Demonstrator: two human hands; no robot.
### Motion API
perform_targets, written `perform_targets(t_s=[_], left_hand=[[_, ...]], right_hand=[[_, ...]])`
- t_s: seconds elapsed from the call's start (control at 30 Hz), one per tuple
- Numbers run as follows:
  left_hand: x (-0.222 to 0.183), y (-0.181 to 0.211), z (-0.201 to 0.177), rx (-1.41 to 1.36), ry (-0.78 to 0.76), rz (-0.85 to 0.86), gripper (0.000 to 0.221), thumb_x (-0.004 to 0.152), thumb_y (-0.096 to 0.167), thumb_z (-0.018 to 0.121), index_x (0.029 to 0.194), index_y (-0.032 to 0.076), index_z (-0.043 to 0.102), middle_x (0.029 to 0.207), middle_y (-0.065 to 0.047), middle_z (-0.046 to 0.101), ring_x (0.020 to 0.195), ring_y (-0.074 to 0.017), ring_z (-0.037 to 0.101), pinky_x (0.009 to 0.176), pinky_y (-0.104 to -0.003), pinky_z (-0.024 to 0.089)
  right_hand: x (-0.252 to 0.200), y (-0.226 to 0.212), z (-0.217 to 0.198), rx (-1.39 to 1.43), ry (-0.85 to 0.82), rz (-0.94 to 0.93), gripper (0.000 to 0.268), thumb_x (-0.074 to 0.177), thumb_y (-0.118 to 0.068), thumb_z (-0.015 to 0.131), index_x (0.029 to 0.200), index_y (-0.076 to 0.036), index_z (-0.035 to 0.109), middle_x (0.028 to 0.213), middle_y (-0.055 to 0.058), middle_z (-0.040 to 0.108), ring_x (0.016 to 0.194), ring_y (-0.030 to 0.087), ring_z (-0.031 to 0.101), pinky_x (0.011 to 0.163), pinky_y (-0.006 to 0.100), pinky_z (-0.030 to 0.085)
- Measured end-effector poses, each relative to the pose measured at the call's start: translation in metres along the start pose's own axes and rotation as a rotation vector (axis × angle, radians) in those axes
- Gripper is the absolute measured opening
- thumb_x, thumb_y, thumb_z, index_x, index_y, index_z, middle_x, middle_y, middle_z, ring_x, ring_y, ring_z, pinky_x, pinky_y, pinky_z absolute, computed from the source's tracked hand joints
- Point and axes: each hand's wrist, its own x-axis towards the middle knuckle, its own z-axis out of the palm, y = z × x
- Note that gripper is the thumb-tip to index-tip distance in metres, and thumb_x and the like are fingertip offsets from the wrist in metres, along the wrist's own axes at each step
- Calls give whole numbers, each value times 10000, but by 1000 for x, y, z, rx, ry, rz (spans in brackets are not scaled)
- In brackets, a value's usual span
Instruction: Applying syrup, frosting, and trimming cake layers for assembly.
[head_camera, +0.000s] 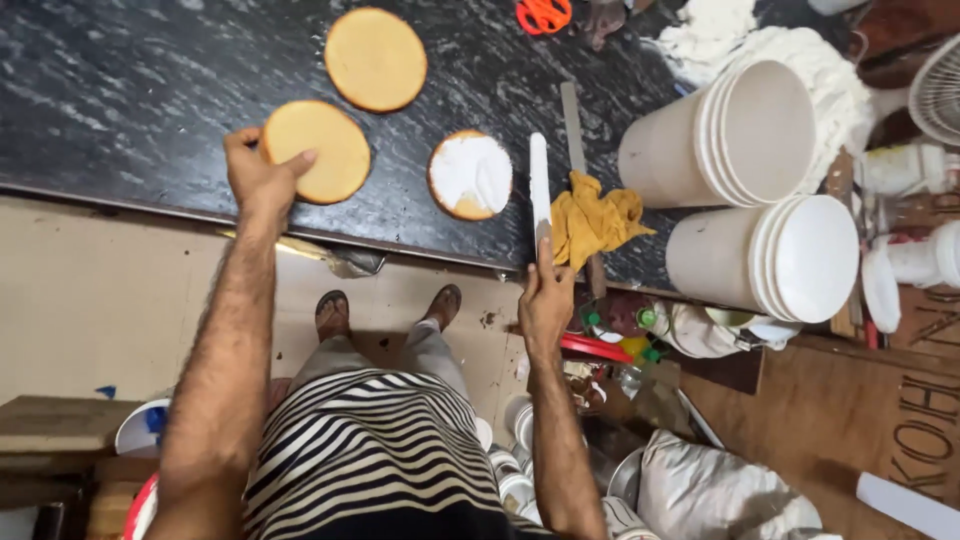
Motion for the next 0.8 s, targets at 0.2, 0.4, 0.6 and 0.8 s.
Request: perform_targets(t_s=[0.2, 0.4, 0.6, 0.8], left_hand=[[0, 14, -26, 41, -133, -134, 773, 787, -14, 888, 1376, 14, 388, 1211, -122, 665, 1076, -194, 708, 925, -316, 635], [-18, 52, -33, 139, -67, 42, 792, 869, 123, 891, 1439, -7, 356, 1267, -174, 655, 1155, -245, 681, 988, -355, 578], [-16, 67, -96, 695, 25, 325, 506, 968, -8, 668, 1446, 9, 503, 1540, -233, 484, 1470, -409, 480, 1264, -458, 404], [-21, 59, -128, 1293, -342, 188, 923, 749, 47, 728, 1603, 16, 378, 1726, -269, 140, 1577, -468, 122, 1211, -582, 231]], right_hand=[[-45, -44, -4, 102, -413, -27, 566, 1027, -153, 588, 1562, -291, 467, 899, 181, 543, 772, 340, 603, 679, 476, 519], [-20, -61, -10, 221, -433, 54, 488, 1067, -202, 559, 1534, -326, 486, 896, 161, 543, 750, 332, 580, 616, 463, 536], [10, -15, 8, -138, -48, -99, 515, 980, -145, 621, 1469, -296, 558, 1107, 217, 578, 893, 391, 649, 689, 496, 551], [-2, -44, 10, 173, -227, -159, 555, 989, -163, 674, 1522, -235, 535, 1027, 219, 583, 883, 391, 629, 781, 460, 537]])
